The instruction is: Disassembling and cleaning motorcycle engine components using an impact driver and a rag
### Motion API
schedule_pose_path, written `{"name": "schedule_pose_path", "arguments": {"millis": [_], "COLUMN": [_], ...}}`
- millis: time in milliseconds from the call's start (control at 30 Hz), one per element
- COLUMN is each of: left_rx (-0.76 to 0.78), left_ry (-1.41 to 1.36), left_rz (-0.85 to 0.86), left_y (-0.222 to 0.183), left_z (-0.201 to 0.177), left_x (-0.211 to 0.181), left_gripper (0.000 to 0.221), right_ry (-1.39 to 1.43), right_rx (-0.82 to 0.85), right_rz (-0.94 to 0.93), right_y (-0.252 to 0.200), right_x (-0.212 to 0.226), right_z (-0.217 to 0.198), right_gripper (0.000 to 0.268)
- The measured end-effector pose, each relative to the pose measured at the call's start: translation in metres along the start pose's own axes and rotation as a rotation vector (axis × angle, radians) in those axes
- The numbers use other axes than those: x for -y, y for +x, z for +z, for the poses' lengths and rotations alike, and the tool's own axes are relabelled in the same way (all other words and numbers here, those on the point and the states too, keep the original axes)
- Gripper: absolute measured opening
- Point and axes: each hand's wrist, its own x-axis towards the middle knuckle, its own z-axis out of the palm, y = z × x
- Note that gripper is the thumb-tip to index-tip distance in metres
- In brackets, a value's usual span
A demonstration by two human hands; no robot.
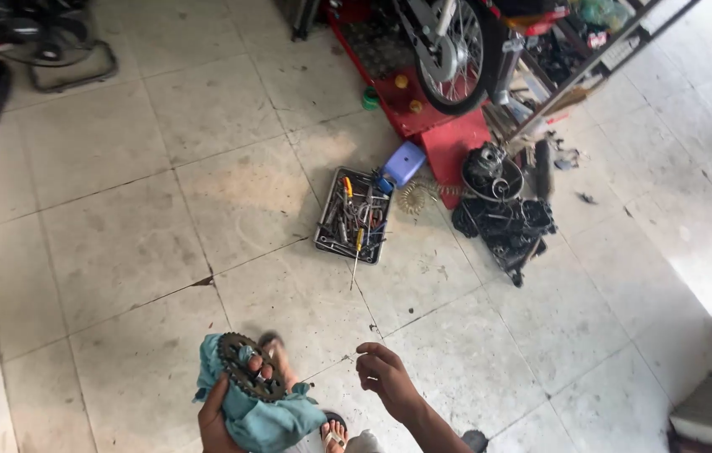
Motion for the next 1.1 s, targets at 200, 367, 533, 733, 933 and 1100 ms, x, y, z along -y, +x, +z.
{"name": "schedule_pose_path", "arguments": {"millis": [200,367,533,733,933,1100], "left_rx": [-0.029,-0.221,-0.238,-0.29,-0.432,-0.623], "left_ry": [0.012,0.084,0.175,0.166,0.13,0.395], "left_rz": [-0.197,-0.463,-0.494,-0.418,-0.306,-0.256], "left_y": [0.143,0.256,0.335,0.439,0.535,0.636], "left_z": [0.003,0.009,0.032,-0.023,-0.146,-0.244], "left_x": [0.008,0.029,0.067,0.137,0.207,0.234], "left_gripper": [0.033,0.033,0.033,0.037,0.039,0.045], "right_ry": [0.165,0.236,0.288,0.065,-0.39,-0.422], "right_rx": [-0.293,-0.359,-0.413,-0.345,-0.374,-0.511], "right_rz": [0.027,-0.092,-0.048,0.18,0.204,0.179], "right_y": [0.057,0.094,0.15,0.329,0.516,0.669], "right_x": [0.016,0.066,0.116,0.132,0.129,0.094], "right_z": [-0.017,-0.013,-0.041,-0.15,-0.24,-0.309], "right_gripper": [0.015,0.017,0.015,0.02,0.027,0.03]}}
